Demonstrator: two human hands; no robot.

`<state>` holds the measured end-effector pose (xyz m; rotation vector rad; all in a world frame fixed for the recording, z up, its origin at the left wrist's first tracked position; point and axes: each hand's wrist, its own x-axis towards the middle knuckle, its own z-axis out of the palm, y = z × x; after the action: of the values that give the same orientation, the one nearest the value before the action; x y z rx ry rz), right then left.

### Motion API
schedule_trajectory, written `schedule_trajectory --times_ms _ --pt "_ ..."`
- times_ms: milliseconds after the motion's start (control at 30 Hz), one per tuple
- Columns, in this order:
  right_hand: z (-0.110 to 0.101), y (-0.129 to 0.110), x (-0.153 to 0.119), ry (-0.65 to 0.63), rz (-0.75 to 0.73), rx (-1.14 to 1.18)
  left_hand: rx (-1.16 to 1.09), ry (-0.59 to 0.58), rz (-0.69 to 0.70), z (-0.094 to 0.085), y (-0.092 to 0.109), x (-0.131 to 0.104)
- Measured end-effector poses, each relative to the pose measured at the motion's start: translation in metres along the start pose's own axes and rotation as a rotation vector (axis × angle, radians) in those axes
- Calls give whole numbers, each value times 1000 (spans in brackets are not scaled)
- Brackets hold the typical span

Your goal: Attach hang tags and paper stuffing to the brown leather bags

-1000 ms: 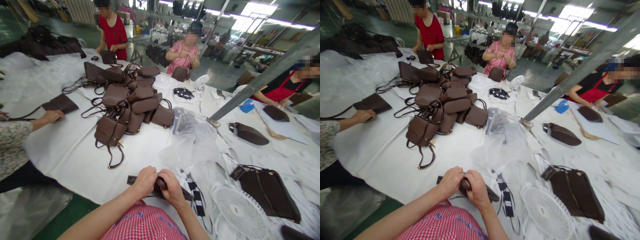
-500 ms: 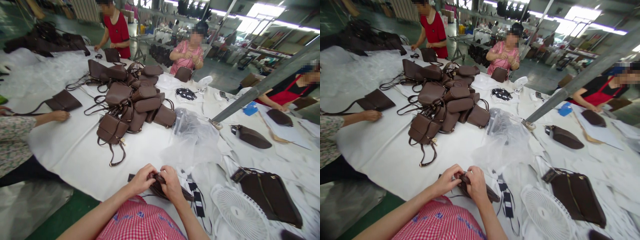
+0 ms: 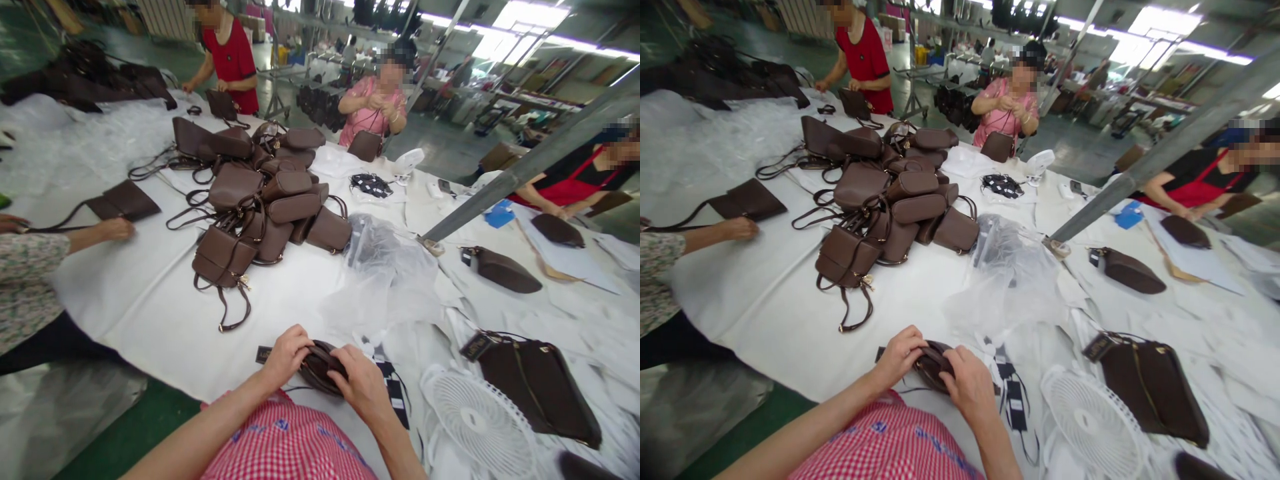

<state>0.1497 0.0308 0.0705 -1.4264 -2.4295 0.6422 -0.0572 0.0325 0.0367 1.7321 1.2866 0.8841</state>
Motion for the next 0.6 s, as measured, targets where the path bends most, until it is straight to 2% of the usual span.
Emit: schedule_trajectory --times_ms 133,267,467,533,600 --pt "7 5 -15 96 23 145 -106 25 -81 -2 4 1" --pt "19 6 -14 163 47 262 -139 -23 -129 -9 1 3" --pt "27 8 -15 178 -82 102 -207 -169 -44 -19 -6 3" --pt "25 9 -22 177 -129 24 -222 -173 -16 -19 -7 3" --pt "24 8 -29 236 -187 -96 -240 -159 -13 -19 -8 1"
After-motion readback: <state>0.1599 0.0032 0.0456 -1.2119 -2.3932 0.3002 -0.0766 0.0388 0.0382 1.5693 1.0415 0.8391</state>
